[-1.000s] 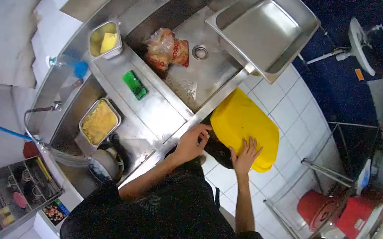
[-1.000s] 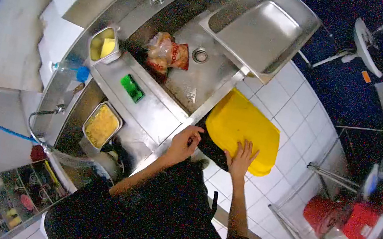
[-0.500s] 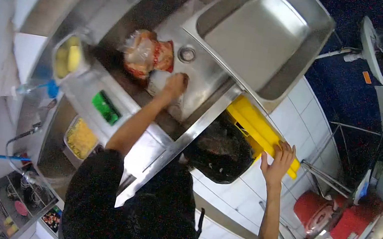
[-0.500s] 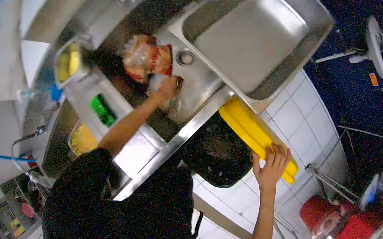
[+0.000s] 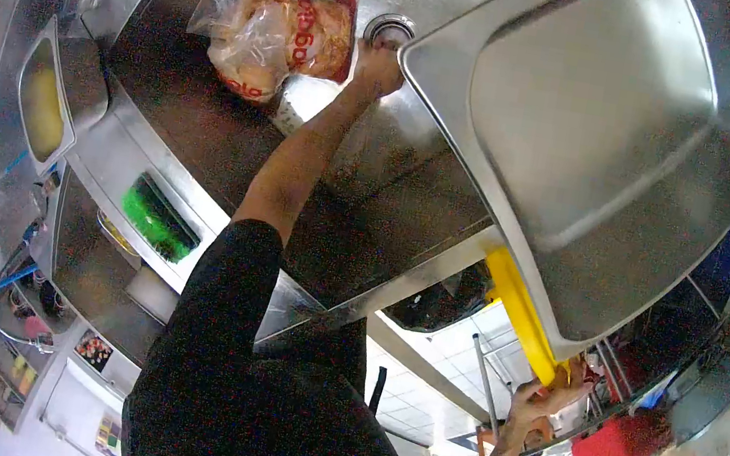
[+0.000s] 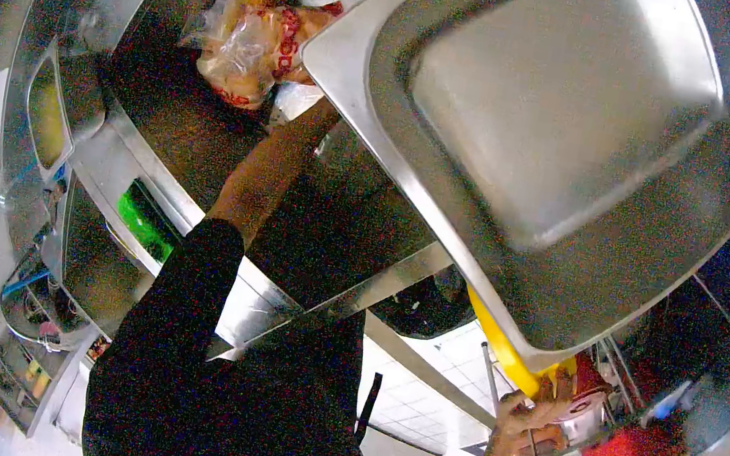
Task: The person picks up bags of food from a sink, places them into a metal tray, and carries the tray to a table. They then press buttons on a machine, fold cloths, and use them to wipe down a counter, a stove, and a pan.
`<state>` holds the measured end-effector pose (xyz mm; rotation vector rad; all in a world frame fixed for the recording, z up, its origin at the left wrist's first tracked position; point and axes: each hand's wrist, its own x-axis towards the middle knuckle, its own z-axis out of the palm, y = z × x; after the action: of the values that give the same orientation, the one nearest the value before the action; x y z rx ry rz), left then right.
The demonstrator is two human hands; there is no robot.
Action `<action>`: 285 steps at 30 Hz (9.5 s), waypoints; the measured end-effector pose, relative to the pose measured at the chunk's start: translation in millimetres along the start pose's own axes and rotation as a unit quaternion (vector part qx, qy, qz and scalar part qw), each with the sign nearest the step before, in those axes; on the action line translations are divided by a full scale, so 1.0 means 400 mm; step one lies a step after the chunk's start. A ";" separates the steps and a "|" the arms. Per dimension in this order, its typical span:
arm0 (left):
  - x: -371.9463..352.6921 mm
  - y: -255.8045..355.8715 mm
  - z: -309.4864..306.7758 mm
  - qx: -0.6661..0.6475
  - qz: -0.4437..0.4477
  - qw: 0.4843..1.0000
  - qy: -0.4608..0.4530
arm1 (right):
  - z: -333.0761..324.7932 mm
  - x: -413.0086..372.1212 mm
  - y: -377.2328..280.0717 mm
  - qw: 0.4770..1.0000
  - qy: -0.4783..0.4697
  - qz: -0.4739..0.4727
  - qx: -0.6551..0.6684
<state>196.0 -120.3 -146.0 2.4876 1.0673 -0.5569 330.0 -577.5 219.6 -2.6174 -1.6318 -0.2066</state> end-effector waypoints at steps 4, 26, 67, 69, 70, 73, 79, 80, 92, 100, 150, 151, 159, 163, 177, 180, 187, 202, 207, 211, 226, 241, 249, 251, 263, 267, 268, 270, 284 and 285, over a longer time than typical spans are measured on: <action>-0.008 -0.022 0.024 0.050 0.020 0.991 0.119 | -0.005 -0.012 0.012 1.000 -0.013 0.021 -0.019; -1.105 0.507 -0.260 -0.375 0.139 0.877 0.268 | -0.016 -0.029 -0.021 0.969 0.138 0.086 0.189; -0.245 -0.175 -0.638 -0.325 -0.072 0.687 0.646 | 0.079 -0.296 -0.409 0.941 -0.256 0.093 0.203; -0.193 -0.295 -0.694 -0.247 -0.115 0.633 0.724 | 0.073 -0.285 -0.409 0.912 -0.306 0.144 0.234; -0.172 -0.348 -0.713 -0.229 -0.120 0.613 0.746 | 0.072 -0.298 -0.401 0.905 -0.300 0.182 0.240; -0.172 -0.407 -0.759 -0.220 -0.078 0.720 0.654 | 0.086 -0.336 -0.358 0.912 -0.225 0.242 0.244; -0.090 -0.575 -0.824 -0.303 -0.313 0.790 0.432 | 0.078 -0.428 -0.273 0.857 -0.193 0.399 0.260; -0.083 -0.591 -0.808 -0.292 -0.332 0.784 0.435 | 0.097 -0.468 -0.256 0.852 -0.163 0.409 0.284; -0.295 -0.002 -0.649 -0.507 0.003 0.681 0.528 | 0.097 -0.622 -0.214 0.793 -0.147 0.466 0.364; -0.306 -0.008 -0.753 -0.526 -0.067 0.682 0.504 | 0.073 -0.825 -0.224 0.744 -0.111 0.507 0.421; -0.240 0.026 -0.736 -0.543 -0.055 0.629 0.553 | -0.029 -0.843 -0.206 0.739 -0.204 0.493 0.411; -0.246 0.023 -0.739 -0.536 -0.073 0.649 0.534 | -0.029 -0.839 -0.207 0.733 -0.203 0.500 0.414; -0.253 0.023 -0.774 -0.535 -0.109 0.645 0.535 | -0.031 -0.814 -0.209 0.720 -0.200 0.515 0.421; -0.229 -0.005 -0.753 -0.410 -0.020 0.619 0.670 | -0.032 -0.802 -0.208 0.717 -0.199 0.516 0.425; -0.290 0.003 -0.787 -0.514 -0.001 0.617 0.596 | -0.057 -0.737 -0.257 0.704 -0.213 0.534 0.417; -0.285 -0.005 -0.785 -0.528 0.004 0.626 0.575 | -0.057 -0.736 -0.270 0.717 -0.254 0.531 0.373; -0.290 -0.095 -0.738 -0.499 0.029 0.606 0.619 | 0.002 -0.877 -0.192 0.489 -0.179 0.579 0.627; -0.108 -0.513 -0.721 -0.373 -0.030 0.692 0.617 | 0.002 -0.949 -0.281 0.669 -0.235 0.514 0.483; -0.197 -0.455 -0.732 -0.186 -0.015 0.726 0.662 | -0.053 -0.805 -0.237 0.538 -0.216 0.616 0.533; -0.348 -0.309 -0.550 -0.152 -0.065 0.859 0.485 | -0.083 -0.730 -0.276 0.577 -0.215 0.610 0.500; -0.148 -0.556 0.036 0.082 0.007 0.939 0.335 | -0.092 -0.728 -0.366 0.571 -0.238 0.668 0.413; -0.496 -0.287 -0.463 -0.055 0.047 0.997 0.035 | 0.118 -0.992 -0.284 0.620 -0.228 0.590 0.465; -0.626 -0.236 -0.484 -0.189 0.115 0.961 0.165 | 0.056 -0.489 -0.267 0.727 -0.107 0.485 0.474; -0.702 -0.187 -0.616 -0.213 0.120 0.961 0.129 | 0.046 -0.426 -0.283 0.702 -0.044 0.489 0.516; -1.013 -0.059 -1.125 -0.175 0.060 0.955 0.231 | 0.073 0.454 -0.045 0.817 0.084 0.422 0.384; -1.097 0.111 -1.310 -0.200 0.137 0.955 0.171 | 0.102 0.417 -0.065 0.782 0.176 0.376 0.465; -1.105 0.140 -1.337 -0.177 0.178 0.951 0.183 | 0.080 0.379 -0.091 0.810 0.156 0.398 0.402; -1.132 0.207 -1.393 -0.161 0.199 0.955 0.149 | 0.055 0.271 -0.153 0.783 0.169 0.409 0.437; -0.838 0.453 -0.796 0.049 0.384 0.922 -0.009 | -0.059 -0.208 -0.450 0.736 0.133 0.461 0.477; -0.815 0.461 -0.730 0.088 0.383 0.919 -0.004 | -0.052 -0.240 -0.446 0.732 0.136 0.472 0.472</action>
<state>187.3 -292.3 296.5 2.7647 -0.0231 -0.4177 126.4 -586.7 222.0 -2.0310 -0.0353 0.2335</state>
